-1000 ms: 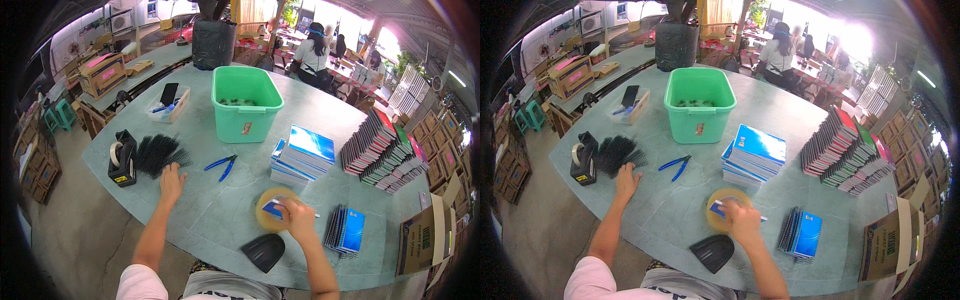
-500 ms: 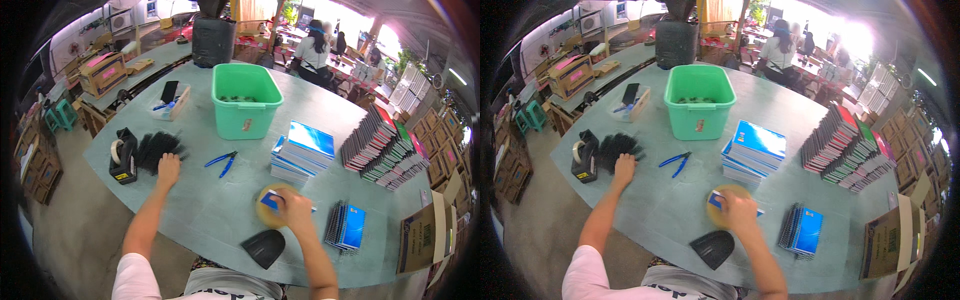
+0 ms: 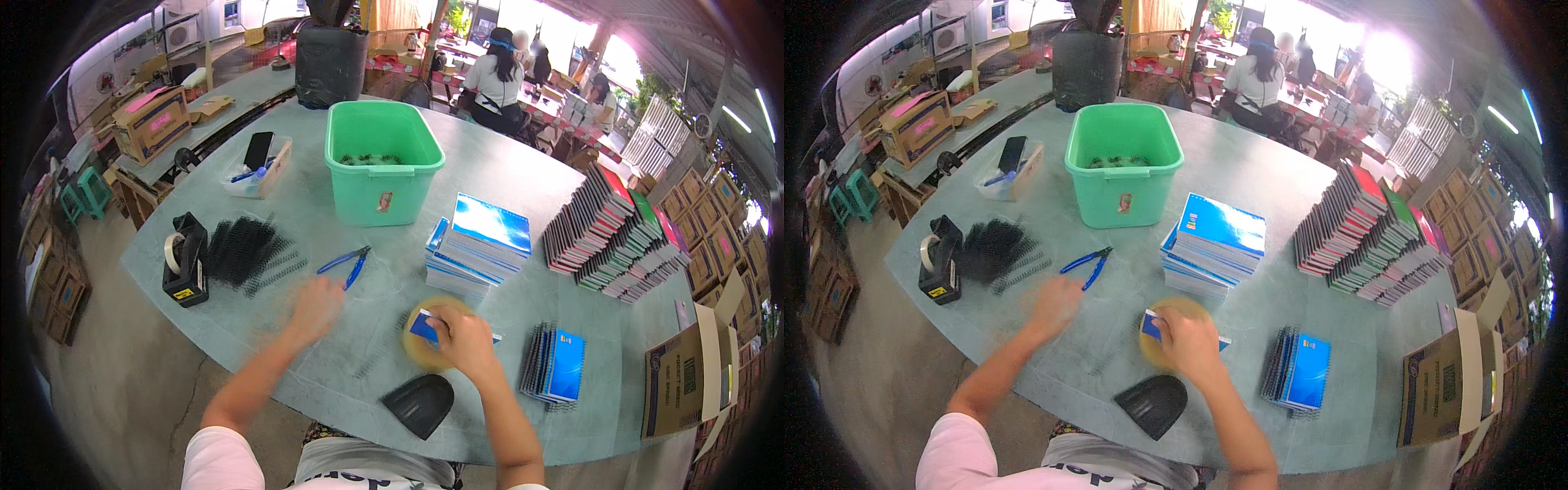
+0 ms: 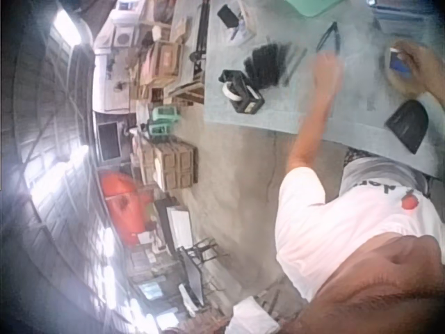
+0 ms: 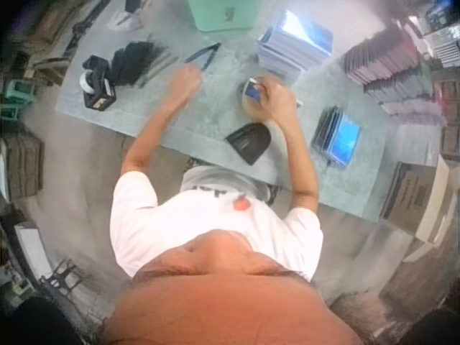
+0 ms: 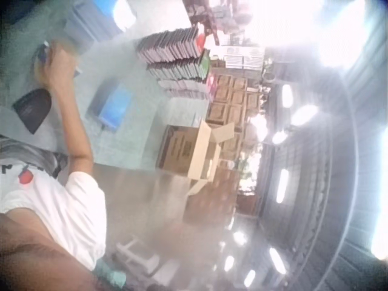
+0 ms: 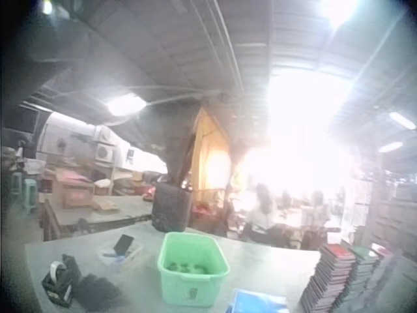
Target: The person inserts plastic spiral bindings into the pre-punched holes of notebooks by hand, occasionally using a small black tool to help seat the binding.
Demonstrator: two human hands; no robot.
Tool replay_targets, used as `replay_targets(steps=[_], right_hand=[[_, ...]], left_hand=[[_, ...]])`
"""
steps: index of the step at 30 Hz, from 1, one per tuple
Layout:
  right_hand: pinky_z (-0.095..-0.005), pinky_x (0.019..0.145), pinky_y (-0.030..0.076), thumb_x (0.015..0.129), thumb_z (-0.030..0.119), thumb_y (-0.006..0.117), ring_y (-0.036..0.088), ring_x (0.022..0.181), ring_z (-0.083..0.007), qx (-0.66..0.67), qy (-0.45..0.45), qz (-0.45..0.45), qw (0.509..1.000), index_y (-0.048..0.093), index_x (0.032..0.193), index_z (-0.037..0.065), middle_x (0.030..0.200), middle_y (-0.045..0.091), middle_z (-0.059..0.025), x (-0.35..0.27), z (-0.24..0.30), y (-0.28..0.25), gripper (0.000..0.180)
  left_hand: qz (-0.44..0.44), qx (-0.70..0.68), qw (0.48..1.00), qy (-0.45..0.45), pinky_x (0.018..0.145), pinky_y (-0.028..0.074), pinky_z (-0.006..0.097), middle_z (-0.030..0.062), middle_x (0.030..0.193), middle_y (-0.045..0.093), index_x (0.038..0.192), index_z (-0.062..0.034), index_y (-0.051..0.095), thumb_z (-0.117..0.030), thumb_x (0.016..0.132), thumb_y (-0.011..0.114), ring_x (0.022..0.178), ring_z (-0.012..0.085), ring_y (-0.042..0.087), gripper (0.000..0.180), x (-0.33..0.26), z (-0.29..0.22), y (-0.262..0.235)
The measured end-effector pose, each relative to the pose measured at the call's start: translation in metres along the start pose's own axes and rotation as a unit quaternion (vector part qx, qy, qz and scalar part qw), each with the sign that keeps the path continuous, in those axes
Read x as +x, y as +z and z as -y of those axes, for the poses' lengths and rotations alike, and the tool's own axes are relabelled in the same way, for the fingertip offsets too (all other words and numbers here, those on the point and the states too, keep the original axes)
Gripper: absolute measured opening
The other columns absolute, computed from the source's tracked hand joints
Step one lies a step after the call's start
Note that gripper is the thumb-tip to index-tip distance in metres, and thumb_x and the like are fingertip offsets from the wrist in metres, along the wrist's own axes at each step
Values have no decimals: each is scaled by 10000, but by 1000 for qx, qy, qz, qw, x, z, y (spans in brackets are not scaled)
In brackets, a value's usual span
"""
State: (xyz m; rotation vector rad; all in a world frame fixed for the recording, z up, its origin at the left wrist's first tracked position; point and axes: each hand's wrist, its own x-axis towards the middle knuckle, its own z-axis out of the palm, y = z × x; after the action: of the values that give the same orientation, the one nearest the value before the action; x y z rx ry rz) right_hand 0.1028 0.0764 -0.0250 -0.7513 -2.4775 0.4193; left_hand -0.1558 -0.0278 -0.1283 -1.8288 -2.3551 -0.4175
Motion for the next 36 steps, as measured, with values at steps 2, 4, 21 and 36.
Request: replay_targets(steps=[2, 4, 21, 36], right_hand=[[-398, 596, 485, 787, 178, 630, 618, 666, -324, 15, -8, -2, 1000, 666, 904, 99, 737, 646, -128, -5, 0, -2, 146], [-397, 592, 484, 789, 180, 629, 619, 662, -321, 28, -20, -10, 999, 668, 899, 102, 735, 646, -124, -5, 0, 0, 141], [-418, 613, 481, 786, 210, 624, 618, 664, -310, -9, 37, 8, 999, 672, 899, 123, 721, 638, -127, 2, -3, 3, 151], [-396, 615, 495, 766, 146, 627, 628, 664, -290, 27, 31, -4, 999, 674, 947, 155, 762, 660, -100, 1, 0, 1, 188]], left_hand=[[-92, -18, 996, 11, 703, 461, 427, 133, 914, 540, 1028, -49, 555, -109, 788, 560, 882, 332, 547, 248, -13, -18, 3], [-163, -48, 985, 3, 696, 463, 426, 114, 908, 539, 1020, -59, 551, -153, 797, 579, 872, 320, 548, 243, -16, -29, -2], [-52, -402, 911, -76, 656, 445, 354, 158, 808, 567, 1036, 1, 561, -141, 818, 615, 738, 294, 565, 266, -3, -97, -49], [-202, -306, 927, 83, 632, 462, 361, 148, 823, 574, 926, 0, 612, -94, 802, 639, 729, 298, 567, 158, 8, -118, -61]])
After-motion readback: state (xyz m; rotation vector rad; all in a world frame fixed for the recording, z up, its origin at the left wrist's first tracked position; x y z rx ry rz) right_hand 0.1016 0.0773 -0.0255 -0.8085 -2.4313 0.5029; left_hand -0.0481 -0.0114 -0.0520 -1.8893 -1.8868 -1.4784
